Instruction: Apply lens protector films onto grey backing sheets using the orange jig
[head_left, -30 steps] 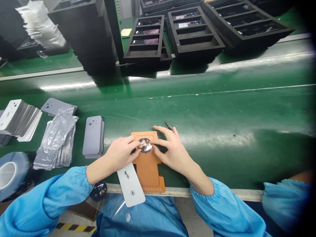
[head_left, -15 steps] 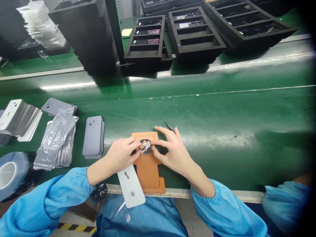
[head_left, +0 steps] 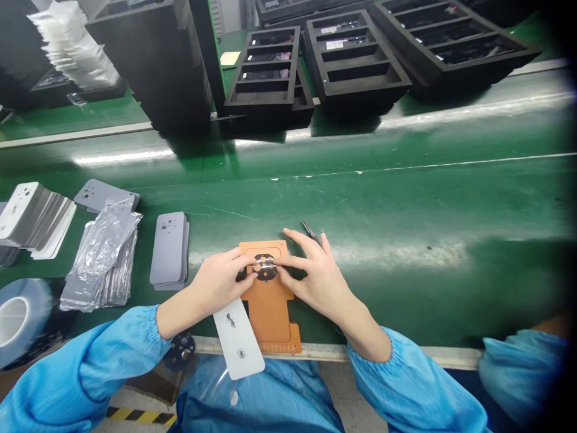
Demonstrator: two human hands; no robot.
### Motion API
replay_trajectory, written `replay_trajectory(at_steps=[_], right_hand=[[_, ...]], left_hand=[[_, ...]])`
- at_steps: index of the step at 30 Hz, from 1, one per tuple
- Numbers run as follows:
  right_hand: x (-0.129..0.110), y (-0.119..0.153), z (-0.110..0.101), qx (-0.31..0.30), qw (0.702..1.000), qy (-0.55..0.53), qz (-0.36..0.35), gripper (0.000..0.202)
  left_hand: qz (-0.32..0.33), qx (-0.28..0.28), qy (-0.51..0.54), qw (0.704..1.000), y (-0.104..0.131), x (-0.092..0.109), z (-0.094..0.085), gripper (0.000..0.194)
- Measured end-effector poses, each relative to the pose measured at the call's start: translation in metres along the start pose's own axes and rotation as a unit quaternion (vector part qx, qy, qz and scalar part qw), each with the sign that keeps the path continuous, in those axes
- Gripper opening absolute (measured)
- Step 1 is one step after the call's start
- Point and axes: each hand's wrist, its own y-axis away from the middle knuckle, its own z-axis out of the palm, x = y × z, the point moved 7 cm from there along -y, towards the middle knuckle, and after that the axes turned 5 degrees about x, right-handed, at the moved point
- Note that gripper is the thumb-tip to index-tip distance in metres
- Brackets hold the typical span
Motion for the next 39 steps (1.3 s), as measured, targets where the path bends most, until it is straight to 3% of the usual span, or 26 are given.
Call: replay_trajectory(at_steps=[11, 26, 33, 39], right_hand=[[-0.002, 0.001, -0.003, -0.013, 1.0, 0.011, -0.004, 0.023], [-0.003, 0.002, 0.003, 0.045, 0.999, 0.003, -0.007, 0.015], [-0.005, 0.0, 0.004, 0.031, 0.999, -0.004, 0.006, 0.013], [-0.005, -0.001, 0.005, 0.025, 1.0, -0.001, 0.009, 0.013]], left_hand=[[-0.056, -0.016, 0.061, 0.996, 0.007, -0.012, 0.002, 0.03], [-0.146, -0.011, 0.122, 0.982, 0.001, -0.019, 0.005, 0.018], [-0.222, -0.039, 0.277, 0.934, -0.002, -0.038, 0.019, 0.02], [-0.246, -0.043, 0.363, 0.898, -0.006, -0.044, 0.027, 0.017]])
